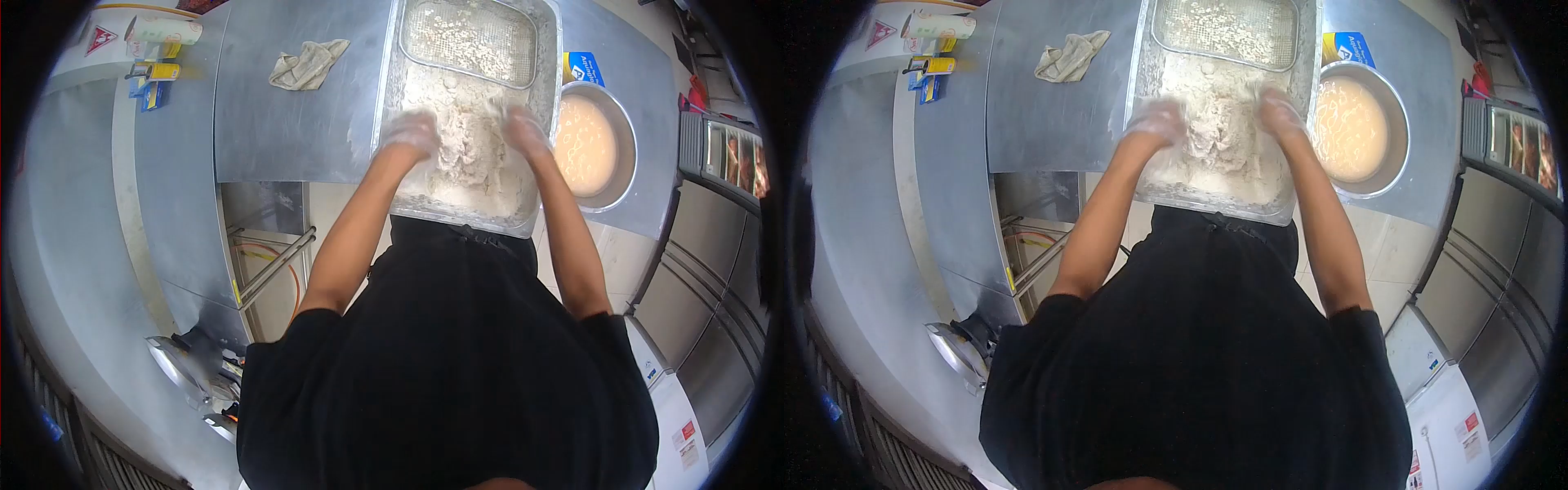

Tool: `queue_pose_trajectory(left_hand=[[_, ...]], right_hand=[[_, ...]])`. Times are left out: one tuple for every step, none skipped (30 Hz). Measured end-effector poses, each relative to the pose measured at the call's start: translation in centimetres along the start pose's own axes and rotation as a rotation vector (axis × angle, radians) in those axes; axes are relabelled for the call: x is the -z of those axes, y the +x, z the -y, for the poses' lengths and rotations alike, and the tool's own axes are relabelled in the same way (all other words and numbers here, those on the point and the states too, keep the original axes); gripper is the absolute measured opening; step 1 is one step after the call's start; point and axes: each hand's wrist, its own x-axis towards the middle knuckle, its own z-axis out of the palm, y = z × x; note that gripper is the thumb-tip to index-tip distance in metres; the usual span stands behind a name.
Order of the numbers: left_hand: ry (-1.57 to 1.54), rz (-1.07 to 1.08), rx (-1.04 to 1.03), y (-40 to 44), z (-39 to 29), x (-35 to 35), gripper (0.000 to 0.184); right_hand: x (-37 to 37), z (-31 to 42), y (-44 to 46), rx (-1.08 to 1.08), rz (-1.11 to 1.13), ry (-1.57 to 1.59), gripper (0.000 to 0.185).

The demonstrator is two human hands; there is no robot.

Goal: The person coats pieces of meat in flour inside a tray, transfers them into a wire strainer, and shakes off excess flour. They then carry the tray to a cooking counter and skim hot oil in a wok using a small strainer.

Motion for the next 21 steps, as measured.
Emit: queue_pose_trajectory(left_hand=[[0.005, -0.072, 0.027, 1.5, 0.2, -0.1, 0.033], [0.024, -0.296, -0.032, 3.8, 0.5, -1.0, 0.031], [0.043, -0.520, -0.088, 6.7, 1.1, -3.2, 0.029], [0.062, -0.732, -0.143, 8.5, 2.0, -5.4, 0.027], [0.059, -0.602, -0.169, 10.0, 3.1, -6.5, 0.028], [0.054, -0.462, -0.197, 11.2, 3.9, -7.8, 0.030], [0.041, -0.304, -0.219, 10.4, 3.8, -8.9, 0.032], [0.106, -0.230, -0.316, 9.4, 4.4, -9.4, 0.044], [0.132, -0.174, -0.276, 7.3, 3.9, -8.3, 0.049], [0.151, -0.109, -0.232, 4.4, 2.7, -7.4, 0.054], [0.172, -0.033, -0.190, 2.8, 2.2, -7.0, 0.059], [0.114, -0.040, -0.159, 2.9, 2.7, -8.3, 0.062], [0.052, -0.050, -0.125, 3.2, 3.6, -10.3, 0.066], [-0.010, -0.069, -0.088, 3.5, 4.1, -11.2, 0.069], [-0.032, 0.009, -0.063, 3.2, 3.9, -11.1, 0.070], [-0.051, 0.081, -0.037, 2.8, 3.5, -10.6, 0.072], [-0.198, 0.117, 0.035, 2.7, 2.9, -10.0, 0.073], [-0.343, 0.143, 0.112, 2.7, 2.3, -9.4, 0.075], [-0.622, 0.147, 0.246, 2.1, 1.5, -9.6, 0.077], [-0.898, 0.147, 0.376, 1.8, 1.0, -9.5, 0.079], [-0.912, 0.072, 0.293, 1.4, 0.6, -8.6, 0.081]], right_hand=[[-1.2, -0.4, 1.5, -0.024, 0.002, -0.054, 0.023], [-3.3, -0.5, 3.2, 0.019, -0.146, -0.122, 0.021], [-5.9, -0.2, 4.8, 0.064, -0.292, -0.188, 0.019], [-7.6, 0.4, 5.2, 0.103, -0.429, -0.250, 0.017], [-7.5, 1.2, 5.4, 0.171, -0.307, -0.267, 0.017], [-7.2, 2.0, 4.9, 0.231, -0.177, -0.283, 0.016], [-7.0, 2.6, 2.9, 0.286, -0.026, -0.292, 0.016], [-5.9, 2.7, 1.8, 0.294, 0.068, -0.324, 0.018], [-3.7, 3.0, 0.9, 0.307, 0.153, -0.360, 0.019], [-2.0, 3.1, -0.5, 0.318, 0.248, -0.392, 0.020], [-1.3, 2.7, -1.6, 0.322, 0.349, -0.418, 0.022], [-2.7, 1.2, -2.6, 0.317, 0.291, -0.281, 0.023], [-5.4, -1.2, -3.6, 0.314, 0.232, -0.149, 0.025], [-7.3, -2.4, -4.1, 0.316, 0.167, -0.021, 0.027], [-8.4, -2.5, -4.6, 0.354, 0.227, -0.054, 0.029], [-8.9, -1.9, -5.0, 0.396, 0.282, -0.088, 0.032], [-9.3, -1.5, -5.0, 0.436, 0.326, -0.127, 0.034], [-8.0, 0.2, -5.9, 0.059, 0.438, 0.312, 0.039], [-6.5, 2.1, -6.8, -0.336, 0.377, 0.759, 0.045], [-7.7, 1.8, -6.8, -0.460, 0.357, 1.060, 0.047], [-8.5, 1.5, -6.7, -0.578, 0.325, 1.360, 0.050]])
